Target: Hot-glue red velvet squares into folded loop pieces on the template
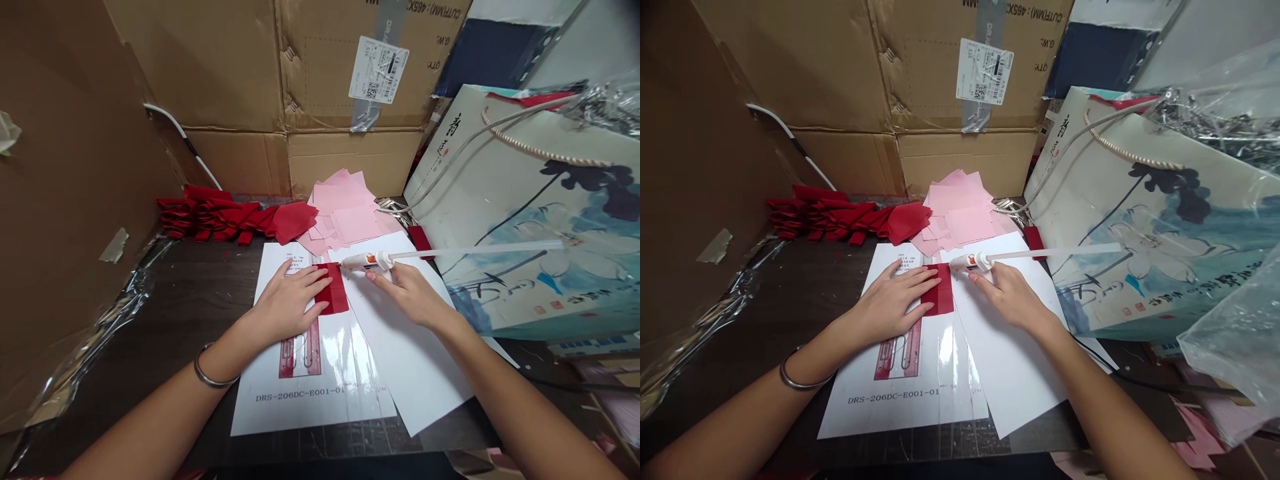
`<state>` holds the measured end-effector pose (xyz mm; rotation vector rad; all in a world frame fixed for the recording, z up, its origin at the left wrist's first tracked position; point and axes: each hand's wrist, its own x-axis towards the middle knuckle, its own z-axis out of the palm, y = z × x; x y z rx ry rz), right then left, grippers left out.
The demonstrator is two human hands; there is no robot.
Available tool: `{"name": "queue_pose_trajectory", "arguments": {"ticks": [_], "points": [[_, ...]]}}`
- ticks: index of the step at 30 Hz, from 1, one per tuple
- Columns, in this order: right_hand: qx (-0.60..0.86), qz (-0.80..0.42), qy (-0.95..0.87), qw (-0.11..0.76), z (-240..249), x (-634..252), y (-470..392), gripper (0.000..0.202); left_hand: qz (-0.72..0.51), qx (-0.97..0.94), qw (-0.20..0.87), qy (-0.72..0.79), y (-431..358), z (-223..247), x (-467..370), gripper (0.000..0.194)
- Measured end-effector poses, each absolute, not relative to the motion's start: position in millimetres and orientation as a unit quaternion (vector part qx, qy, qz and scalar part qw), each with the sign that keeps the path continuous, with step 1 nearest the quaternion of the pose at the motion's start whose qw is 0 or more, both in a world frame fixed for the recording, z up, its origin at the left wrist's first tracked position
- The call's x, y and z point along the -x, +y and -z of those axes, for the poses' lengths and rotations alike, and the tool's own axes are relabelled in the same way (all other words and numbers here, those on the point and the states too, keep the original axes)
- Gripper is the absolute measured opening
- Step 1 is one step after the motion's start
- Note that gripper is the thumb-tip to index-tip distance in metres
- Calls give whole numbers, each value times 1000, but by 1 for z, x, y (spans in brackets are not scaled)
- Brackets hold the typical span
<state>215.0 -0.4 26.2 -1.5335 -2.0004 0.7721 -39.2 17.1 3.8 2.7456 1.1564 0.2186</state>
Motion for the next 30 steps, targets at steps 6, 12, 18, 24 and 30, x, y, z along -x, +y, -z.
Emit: {"name": "queue_pose_trajectory", "arguments": {"ticks": [6,12,18,24,30], "points": [[566,-284,-733,247,-27,-215,0,37,-71,-915,81,388,17,-4,39,47],[582,-284,-725,236,-27,-217,-1,39,-78,-915,80,388,17,-3,40,47],[569,-285,-735,236,-30,-218,-2,37,-77,-916,79,385,18,-2,40,47],[566,-293,-737,226,-33,-220,-4,39,-85,-916,80,384,17,-3,40,47],[570,-293,-734,226,-33,-221,-7,40,-93,-917,80,380,18,-2,40,46]]}}
